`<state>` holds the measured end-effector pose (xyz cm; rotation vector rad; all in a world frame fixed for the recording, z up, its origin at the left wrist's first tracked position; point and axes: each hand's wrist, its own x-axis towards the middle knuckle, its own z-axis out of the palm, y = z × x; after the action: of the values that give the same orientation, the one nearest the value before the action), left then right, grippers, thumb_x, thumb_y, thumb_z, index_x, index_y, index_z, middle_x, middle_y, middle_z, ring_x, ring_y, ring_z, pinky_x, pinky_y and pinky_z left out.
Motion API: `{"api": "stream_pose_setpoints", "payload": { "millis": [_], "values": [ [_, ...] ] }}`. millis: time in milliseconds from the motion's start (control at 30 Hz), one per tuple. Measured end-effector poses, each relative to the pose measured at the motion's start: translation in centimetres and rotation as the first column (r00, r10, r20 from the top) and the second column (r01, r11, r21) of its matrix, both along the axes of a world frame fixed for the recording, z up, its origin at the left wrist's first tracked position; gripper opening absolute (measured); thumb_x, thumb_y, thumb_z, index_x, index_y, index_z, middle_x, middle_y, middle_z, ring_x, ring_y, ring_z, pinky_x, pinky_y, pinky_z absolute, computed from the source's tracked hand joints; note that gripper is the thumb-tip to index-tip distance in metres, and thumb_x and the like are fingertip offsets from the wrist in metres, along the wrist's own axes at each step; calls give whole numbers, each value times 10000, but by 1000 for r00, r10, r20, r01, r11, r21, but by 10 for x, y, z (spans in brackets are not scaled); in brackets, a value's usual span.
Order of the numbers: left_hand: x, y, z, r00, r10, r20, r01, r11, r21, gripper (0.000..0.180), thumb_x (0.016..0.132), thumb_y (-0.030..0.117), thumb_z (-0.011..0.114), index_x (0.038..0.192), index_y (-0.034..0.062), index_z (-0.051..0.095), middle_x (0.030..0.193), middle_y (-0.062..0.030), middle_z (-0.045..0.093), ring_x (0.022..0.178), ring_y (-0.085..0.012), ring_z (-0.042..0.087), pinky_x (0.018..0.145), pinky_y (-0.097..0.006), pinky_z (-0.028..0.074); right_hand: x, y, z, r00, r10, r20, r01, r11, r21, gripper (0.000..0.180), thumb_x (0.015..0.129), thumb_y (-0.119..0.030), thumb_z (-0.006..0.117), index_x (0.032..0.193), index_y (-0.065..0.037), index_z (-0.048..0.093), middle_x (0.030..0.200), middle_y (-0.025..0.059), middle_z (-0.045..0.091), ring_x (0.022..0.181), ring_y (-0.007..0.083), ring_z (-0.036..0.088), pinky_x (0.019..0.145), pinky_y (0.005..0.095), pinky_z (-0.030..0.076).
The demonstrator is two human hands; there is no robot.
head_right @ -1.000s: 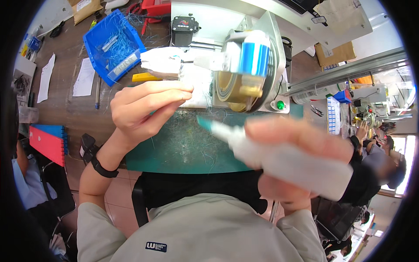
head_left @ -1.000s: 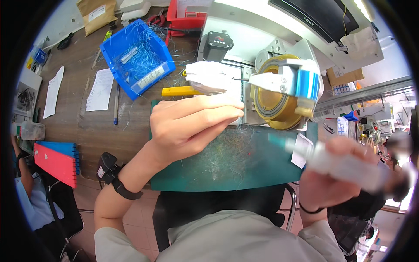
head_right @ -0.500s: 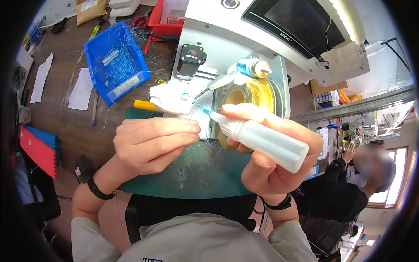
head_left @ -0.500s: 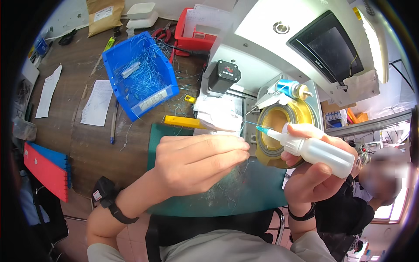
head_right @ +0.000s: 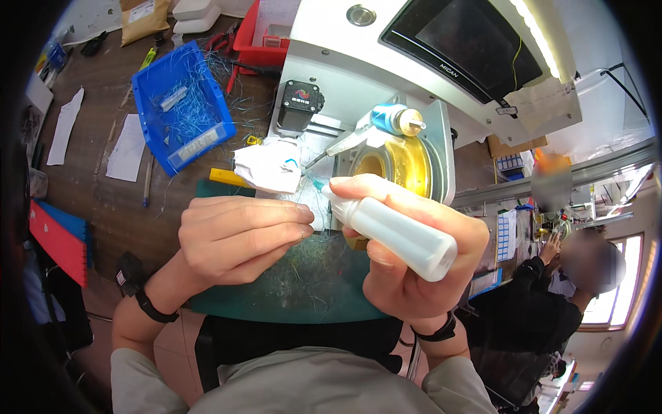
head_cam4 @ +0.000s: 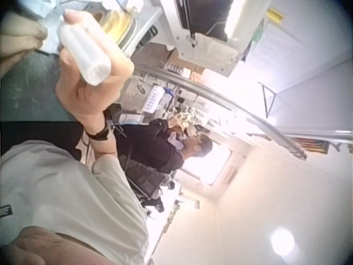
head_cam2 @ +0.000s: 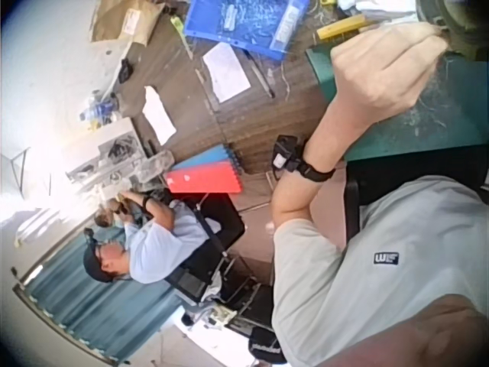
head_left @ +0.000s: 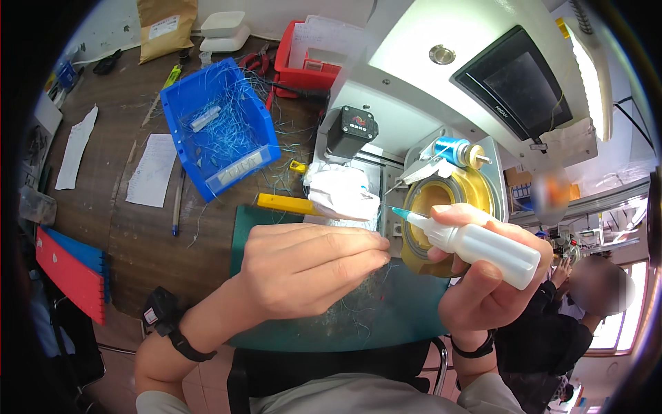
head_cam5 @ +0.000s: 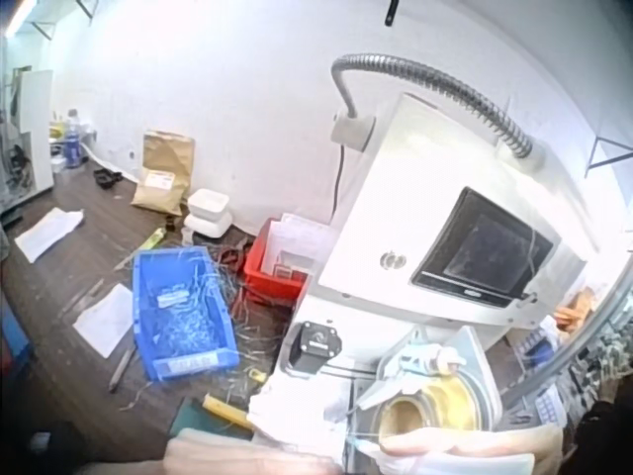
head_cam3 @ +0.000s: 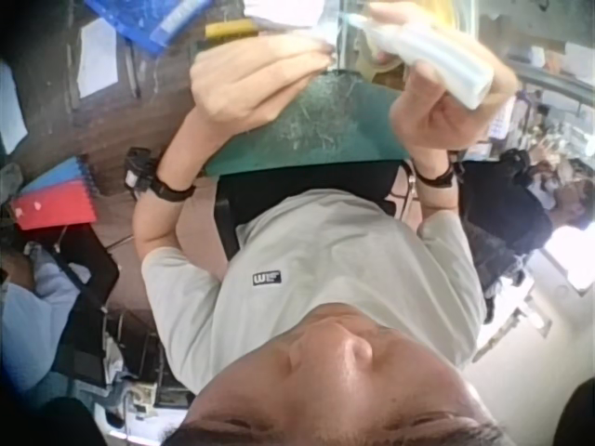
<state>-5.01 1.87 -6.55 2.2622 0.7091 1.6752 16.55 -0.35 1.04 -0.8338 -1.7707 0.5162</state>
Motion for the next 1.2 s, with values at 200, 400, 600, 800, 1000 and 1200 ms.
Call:
{"api": "stream_pose_setpoints", "payload": {
  "millis": [200, 400, 600, 800, 1000, 1200],
  "values": [
    [2, 4, -2, 1000, 3, -15, -2, 999, 40, 245, 769, 10, 852, 1002, 77, 814, 1026, -58, 821, 815, -187, 792, 664, -267, 611, 0, -12, 12, 991, -111, -78, 105, 991, -79, 485, 1111, -374, 604, 1259, 46, 410, 1027, 301, 768, 716, 194, 720, 609, 291, 599],
    [5, -5, 20, 982, 69, -175, -56, 995, 83, 238, 777, 4, 838, 1003, 76, 815, 1032, -57, 824, 967, -259, 779, 835, -325, 614, 60, -40, 15, 945, -286, -158, 293, 956, 22, 556, 1130, -545, 468, 1214, 4, 444, 895, 222, 741, 627, 191, 647, 505, 265, 516],
    [22, -18, 14, 998, -65, 12, 66, 975, -211, 67, 902, 19, 786, 966, 28, 766, 1003, -113, 794, 1045, -264, 748, 848, -357, 608, 174, -71, -8, 577, -324, -750, 384, 918, -101, 401, 1163, -360, 503, 1387, -26, 509, 1147, 135, 646, 832, 126, 600, 575, 221, 497],
    [47, -49, 5, 558, 142, 817, 634, 563, -530, 290, 1143, 305, 550, 1139, 24, 620, 1103, -71, 655, 1056, -168, 677, 956, -290, 573, 252, -32, 5, 675, -533, -510, 655, 751, 82, 338, 1092, -132, 634, 1400, -37, 533, 1277, 130, 681, 949, 99, 635, 711, 210, 480],
    [47, -50, -3, 400, 312, 862, 823, 290, -488, 393, 1177, 320, 476, 1356, -19, 562, 1274, -78, 651, 1150, -121, 675, 1002, -215, 589, 274, 7, 29, 746, -660, -81, 658, 715, 234, 625, 1020, -25, 702, 1561, -41, 387, 1131, 93, 734, 973, 139, 704, 803, 267, 552],
    [59, -46, 6, 687, 313, 656, 576, 316, -754, 380, 1110, 168, 618, 1419, -53, 603, 1187, -94, 732, 978, -109, 715, 866, -222, 578, 261, 11, 31, 632, -687, 358, 680, 714, 170, 667, 981, -61, 732, 1589, -121, 463, 974, 108, 723, 806, 168, 657, 769, 312, 545]
  ]
}}
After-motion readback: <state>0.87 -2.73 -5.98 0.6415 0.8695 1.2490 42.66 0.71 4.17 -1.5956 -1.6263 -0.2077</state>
